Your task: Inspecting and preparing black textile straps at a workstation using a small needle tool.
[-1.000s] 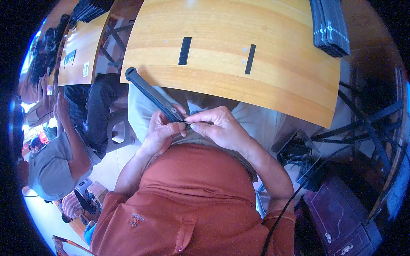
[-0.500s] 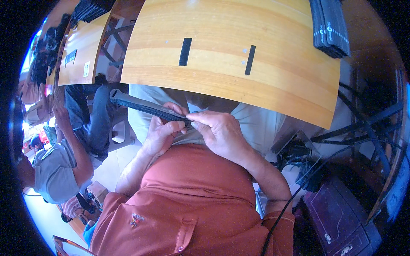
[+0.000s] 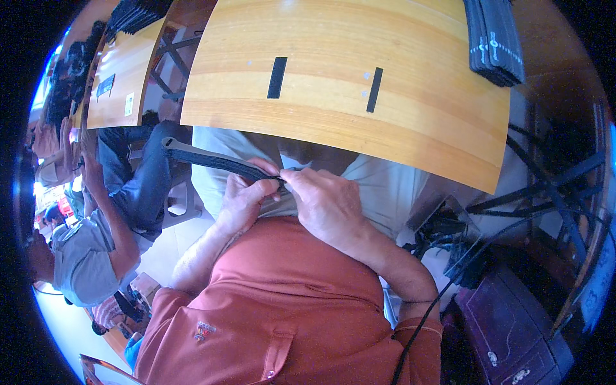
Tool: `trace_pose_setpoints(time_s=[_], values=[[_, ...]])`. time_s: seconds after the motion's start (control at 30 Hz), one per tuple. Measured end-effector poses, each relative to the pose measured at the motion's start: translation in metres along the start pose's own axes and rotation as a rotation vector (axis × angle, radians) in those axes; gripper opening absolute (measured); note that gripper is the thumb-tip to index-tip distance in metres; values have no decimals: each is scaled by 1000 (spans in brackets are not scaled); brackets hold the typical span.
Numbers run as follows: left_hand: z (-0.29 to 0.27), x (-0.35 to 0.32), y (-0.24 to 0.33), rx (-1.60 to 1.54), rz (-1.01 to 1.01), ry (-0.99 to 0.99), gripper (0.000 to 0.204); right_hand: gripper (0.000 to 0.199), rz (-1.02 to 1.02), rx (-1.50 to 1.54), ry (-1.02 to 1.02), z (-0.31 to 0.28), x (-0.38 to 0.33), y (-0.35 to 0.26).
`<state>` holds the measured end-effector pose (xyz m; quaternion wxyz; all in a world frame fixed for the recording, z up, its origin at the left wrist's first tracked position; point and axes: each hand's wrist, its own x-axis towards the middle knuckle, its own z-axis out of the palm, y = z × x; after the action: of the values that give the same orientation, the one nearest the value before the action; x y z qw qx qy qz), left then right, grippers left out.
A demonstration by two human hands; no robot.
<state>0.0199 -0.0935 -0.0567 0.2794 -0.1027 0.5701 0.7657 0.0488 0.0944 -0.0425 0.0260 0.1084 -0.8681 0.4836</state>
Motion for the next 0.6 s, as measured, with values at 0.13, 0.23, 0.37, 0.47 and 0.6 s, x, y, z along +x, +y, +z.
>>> trace_pose_setpoints(time_s=[0.13, 0.23, 0.37, 0.47, 0.6], values=[[-1, 0, -2, 14, -16, -4, 16, 24, -25, -156, -40, 2, -1, -4], [-1, 0, -3, 26, -29, -13, 16, 23, 4, -165, -52, 5, 0, -5], [-3, 0, -3, 121, -6, -15, 19, 28, 210, 49, -151, 6, 5, 2], [0, -2, 0, 188, 5, -15, 21, 29, 234, 151, -135, 8, 2, 10], [2, -2, 0, 211, 21, -9, 21, 31, 161, 147, -93, 4, -2, 11]])
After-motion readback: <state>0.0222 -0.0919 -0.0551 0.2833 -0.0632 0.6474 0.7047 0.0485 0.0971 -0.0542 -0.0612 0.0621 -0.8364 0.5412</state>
